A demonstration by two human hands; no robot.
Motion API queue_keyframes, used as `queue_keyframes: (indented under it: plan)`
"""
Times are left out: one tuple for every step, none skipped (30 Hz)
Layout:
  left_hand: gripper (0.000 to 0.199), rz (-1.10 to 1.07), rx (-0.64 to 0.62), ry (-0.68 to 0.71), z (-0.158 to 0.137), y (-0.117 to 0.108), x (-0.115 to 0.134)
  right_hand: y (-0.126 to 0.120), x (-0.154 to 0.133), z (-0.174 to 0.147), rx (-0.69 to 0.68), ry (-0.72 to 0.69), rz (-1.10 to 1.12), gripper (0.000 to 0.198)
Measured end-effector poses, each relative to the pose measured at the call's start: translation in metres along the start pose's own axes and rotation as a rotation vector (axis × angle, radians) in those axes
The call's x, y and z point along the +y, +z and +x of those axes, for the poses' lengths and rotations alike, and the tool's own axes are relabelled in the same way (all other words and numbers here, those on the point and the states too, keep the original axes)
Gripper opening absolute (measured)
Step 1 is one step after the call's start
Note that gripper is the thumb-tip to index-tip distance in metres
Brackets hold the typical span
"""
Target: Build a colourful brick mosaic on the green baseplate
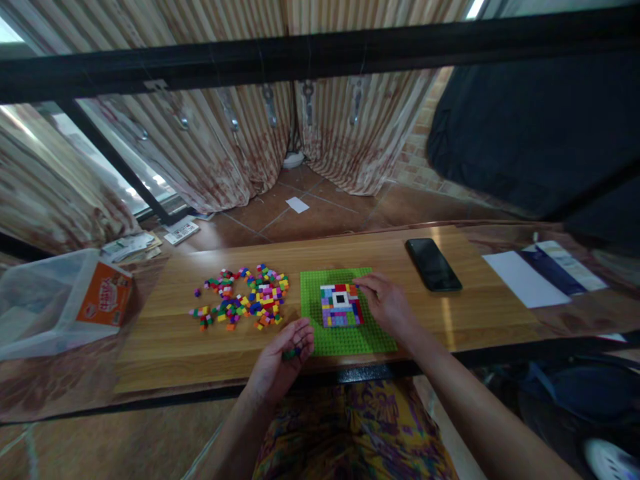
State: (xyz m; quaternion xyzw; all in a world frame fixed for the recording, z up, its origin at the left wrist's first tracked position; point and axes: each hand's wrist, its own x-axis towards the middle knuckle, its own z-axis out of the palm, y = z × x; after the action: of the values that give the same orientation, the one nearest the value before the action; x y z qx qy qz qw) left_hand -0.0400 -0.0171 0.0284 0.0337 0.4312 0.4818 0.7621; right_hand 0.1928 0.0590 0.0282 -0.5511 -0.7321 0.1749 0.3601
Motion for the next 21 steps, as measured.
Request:
queue_keyframes:
  plan:
    - [0.017,-0.002,0.0,-0.004,0.0,0.0,0.0,0.001,0.0,0.002,-0.013,-0.012,-0.022,0.029]
    - [0.017,-0.003,-0.002,-0.007,0.001,-0.001,0.0,0.002,0.0,0.004,-0.024,-0.022,-0.045,0.029]
    - [0.017,-0.004,-0.003,-0.01,0.001,-0.001,0.0,0.003,0.0,0.005,-0.033,-0.031,-0.067,0.029]
    - [0.017,-0.005,-0.005,-0.011,0.001,-0.001,0.0,0.004,0.0,0.006,-0.044,-0.039,-0.087,0.03]
    - [0.016,-0.005,-0.008,-0.011,0.002,-0.001,0.0,0.004,-0.001,0.007,-0.055,-0.048,-0.106,0.031]
    - [0.016,-0.005,-0.013,-0.012,0.002,-0.001,0.0,0.004,-0.001,0.008,-0.068,-0.058,-0.123,0.033]
    - [0.016,-0.006,-0.018,-0.013,0.002,-0.002,0.0,0.004,-0.002,0.009,-0.08,-0.069,-0.138,0.035]
    - [0.016,-0.006,-0.024,-0.014,0.002,-0.002,0.0,0.004,-0.002,0.01,-0.093,-0.08,-0.151,0.037]
    - [0.016,-0.007,-0.029,-0.013,0.002,-0.002,0.0,0.003,-0.002,0.011,-0.108,-0.092,-0.161,0.039]
    - [0.016,-0.008,-0.032,-0.012,0.002,-0.002,0.0,0.003,-0.002,0.012,-0.124,-0.1,-0.169,0.04]
    - [0.016,-0.008,-0.033,-0.012,0.002,-0.003,0.0,0.002,-0.002,0.013,-0.14,-0.106,-0.175,0.041]
    - [0.016,-0.008,-0.034,-0.012,0.002,-0.003,0.0,0.001,-0.002,0.014,-0.153,-0.111,-0.179,0.041]
    - [0.016,-0.009,-0.033,-0.012,0.002,-0.003,0.0,0.0,-0.002,0.015,-0.165,-0.115,-0.181,0.042]
    - [0.016,-0.01,-0.033,-0.014,0.002,-0.003,0.0,-0.001,-0.002,0.016,-0.176,-0.121,-0.179,0.042]
    - [0.016,-0.011,-0.033,-0.017,0.002,-0.002,0.0,-0.001,-0.002,0.017,-0.186,-0.126,-0.176,0.043]
    - [0.016,-0.013,-0.033,-0.019,0.002,-0.002,0.0,-0.002,-0.002,0.018,-0.194,-0.13,-0.174,0.043]
    - [0.016,-0.015,-0.033,-0.02,0.002,-0.002,0.0,-0.003,-0.002,0.019,-0.203,-0.135,-0.173,0.043]
    - [0.016,-0.018,-0.034,-0.021,0.003,-0.002,0.0,-0.004,-0.002,0.019,-0.213,-0.14,-0.173,0.043]
    - [0.016,-0.02,-0.035,-0.021,0.003,-0.003,0.0,-0.005,-0.002,0.02,-0.222,-0.144,-0.175,0.043]
    - [0.016,-0.022,-0.036,-0.021,0.003,-0.003,0.0,-0.006,-0.002,0.021,-0.232,-0.148,-0.178,0.042]
    - [0.016,-0.023,-0.038,-0.022,0.003,-0.003,-0.001,-0.007,-0.003,0.022,-0.242,-0.151,-0.179,0.042]
